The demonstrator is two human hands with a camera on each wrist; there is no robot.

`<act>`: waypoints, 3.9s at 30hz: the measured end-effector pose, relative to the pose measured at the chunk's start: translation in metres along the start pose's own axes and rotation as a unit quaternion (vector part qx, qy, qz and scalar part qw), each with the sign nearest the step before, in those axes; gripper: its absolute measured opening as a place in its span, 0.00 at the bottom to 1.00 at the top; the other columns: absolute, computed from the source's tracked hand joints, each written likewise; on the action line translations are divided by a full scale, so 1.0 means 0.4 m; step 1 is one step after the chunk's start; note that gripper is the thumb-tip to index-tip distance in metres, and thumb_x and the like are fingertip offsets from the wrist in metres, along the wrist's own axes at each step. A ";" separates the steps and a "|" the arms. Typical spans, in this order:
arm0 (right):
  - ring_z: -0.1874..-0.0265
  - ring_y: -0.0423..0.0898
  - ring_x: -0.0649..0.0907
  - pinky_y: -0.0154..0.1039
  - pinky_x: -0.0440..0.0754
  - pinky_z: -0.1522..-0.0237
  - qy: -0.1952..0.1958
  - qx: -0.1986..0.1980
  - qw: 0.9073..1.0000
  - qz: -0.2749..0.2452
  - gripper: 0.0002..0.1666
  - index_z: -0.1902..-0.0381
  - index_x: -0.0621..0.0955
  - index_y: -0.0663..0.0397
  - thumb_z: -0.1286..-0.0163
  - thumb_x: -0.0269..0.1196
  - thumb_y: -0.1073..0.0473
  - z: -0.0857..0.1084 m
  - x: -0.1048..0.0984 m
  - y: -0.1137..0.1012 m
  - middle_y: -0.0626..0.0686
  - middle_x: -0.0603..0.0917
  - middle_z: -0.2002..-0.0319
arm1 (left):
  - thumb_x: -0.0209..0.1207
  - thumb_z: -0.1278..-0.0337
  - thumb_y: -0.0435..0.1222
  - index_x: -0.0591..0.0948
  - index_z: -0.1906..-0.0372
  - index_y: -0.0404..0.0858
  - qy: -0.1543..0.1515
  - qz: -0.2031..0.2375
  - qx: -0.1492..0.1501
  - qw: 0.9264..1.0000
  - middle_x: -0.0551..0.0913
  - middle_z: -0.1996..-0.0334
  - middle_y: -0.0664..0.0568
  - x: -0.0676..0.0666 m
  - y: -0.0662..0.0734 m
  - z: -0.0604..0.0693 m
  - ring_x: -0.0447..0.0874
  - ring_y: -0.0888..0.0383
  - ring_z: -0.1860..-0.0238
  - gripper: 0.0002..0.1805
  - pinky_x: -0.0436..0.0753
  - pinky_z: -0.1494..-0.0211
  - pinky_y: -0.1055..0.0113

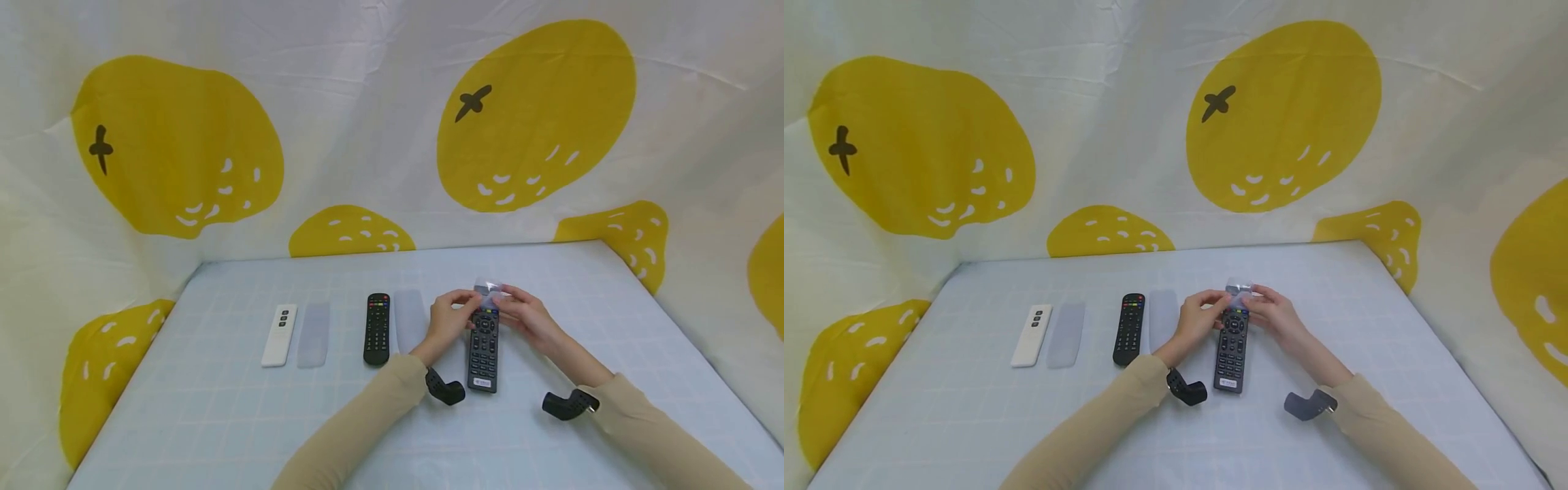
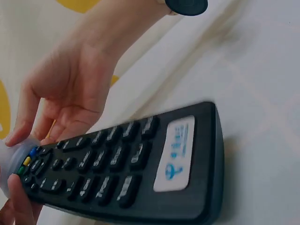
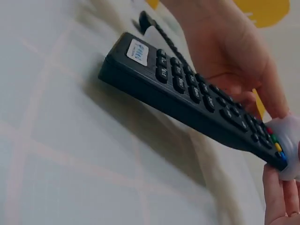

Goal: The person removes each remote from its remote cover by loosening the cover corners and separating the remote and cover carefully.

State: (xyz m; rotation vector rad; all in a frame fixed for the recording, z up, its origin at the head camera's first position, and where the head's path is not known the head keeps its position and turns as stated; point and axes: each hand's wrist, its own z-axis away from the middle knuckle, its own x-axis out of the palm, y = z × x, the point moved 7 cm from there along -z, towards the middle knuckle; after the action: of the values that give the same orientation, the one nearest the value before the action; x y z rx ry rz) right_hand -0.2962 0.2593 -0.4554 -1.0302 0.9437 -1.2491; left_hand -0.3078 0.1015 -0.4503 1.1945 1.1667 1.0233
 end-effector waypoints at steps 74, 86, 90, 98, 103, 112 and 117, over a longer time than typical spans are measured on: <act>0.69 0.32 0.78 0.20 0.78 0.68 0.243 0.024 0.969 0.026 0.20 0.46 0.79 0.63 0.33 0.62 0.59 -0.081 -0.046 -0.028 0.34 0.79 0.74 | 0.71 0.55 0.44 0.88 0.60 0.34 0.059 -0.135 -0.085 0.985 0.89 0.64 0.46 0.004 0.000 0.083 0.86 0.57 0.59 0.20 0.83 0.57 0.65; 0.67 0.31 0.78 0.22 0.78 0.64 0.118 0.023 0.990 -0.073 0.04 0.62 0.83 0.48 0.32 0.61 0.59 -0.084 -0.027 -0.024 0.33 0.82 0.74 | 0.72 0.55 0.42 0.87 0.59 0.33 0.055 -0.118 -0.069 0.989 0.89 0.66 0.45 0.002 -0.004 0.085 0.88 0.59 0.64 0.20 0.84 0.62 0.69; 0.61 0.33 0.76 0.24 0.78 0.59 0.003 0.085 0.991 -0.108 0.16 0.50 0.77 0.52 0.30 0.60 0.51 -0.088 0.001 -0.006 0.39 0.78 0.64 | 0.72 0.55 0.41 0.86 0.56 0.34 0.047 -0.124 -0.065 0.989 0.89 0.64 0.44 0.001 -0.008 0.082 0.89 0.58 0.62 0.20 0.85 0.61 0.69; 0.66 0.39 0.82 0.31 0.84 0.61 -0.052 0.173 0.970 -0.160 0.22 0.47 0.67 0.53 0.32 0.61 0.50 -0.095 0.022 0.019 0.48 0.80 0.65 | 0.71 0.54 0.42 0.86 0.56 0.34 0.047 -0.108 -0.073 0.990 0.89 0.63 0.44 -0.001 -0.013 0.078 0.88 0.58 0.61 0.20 0.85 0.59 0.68; 0.69 0.38 0.82 0.30 0.83 0.64 -0.048 0.143 0.978 -0.142 0.08 0.59 0.74 0.52 0.30 0.59 0.55 -0.102 0.025 0.007 0.46 0.81 0.69 | 0.71 0.54 0.42 0.86 0.56 0.33 0.045 -0.099 -0.087 0.990 0.88 0.63 0.44 0.001 -0.023 0.077 0.88 0.58 0.60 0.21 0.85 0.58 0.67; 0.77 0.30 0.77 0.24 0.76 0.72 0.090 0.046 0.994 -0.044 0.14 0.81 0.79 0.41 0.37 0.65 0.60 -0.106 0.003 -0.020 0.36 0.79 0.80 | 0.70 0.53 0.43 0.86 0.57 0.32 0.046 -0.091 -0.089 0.991 0.89 0.65 0.44 -0.003 -0.035 0.076 0.89 0.59 0.63 0.21 0.84 0.61 0.69; 0.76 0.30 0.75 0.24 0.74 0.72 0.134 0.046 0.989 -0.045 0.12 0.81 0.78 0.42 0.40 0.68 0.59 -0.099 -0.001 -0.027 0.36 0.78 0.81 | 0.70 0.53 0.44 0.87 0.59 0.35 0.048 -0.097 -0.093 0.990 0.89 0.69 0.47 -0.007 -0.036 0.075 0.88 0.62 0.68 0.19 0.82 0.65 0.72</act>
State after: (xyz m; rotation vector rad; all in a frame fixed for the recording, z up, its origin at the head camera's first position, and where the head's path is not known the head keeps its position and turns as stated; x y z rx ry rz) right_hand -0.3369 0.2557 -0.4562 -0.8535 1.0406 -1.5192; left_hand -0.2785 0.0932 -0.4642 0.8763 1.2085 1.0243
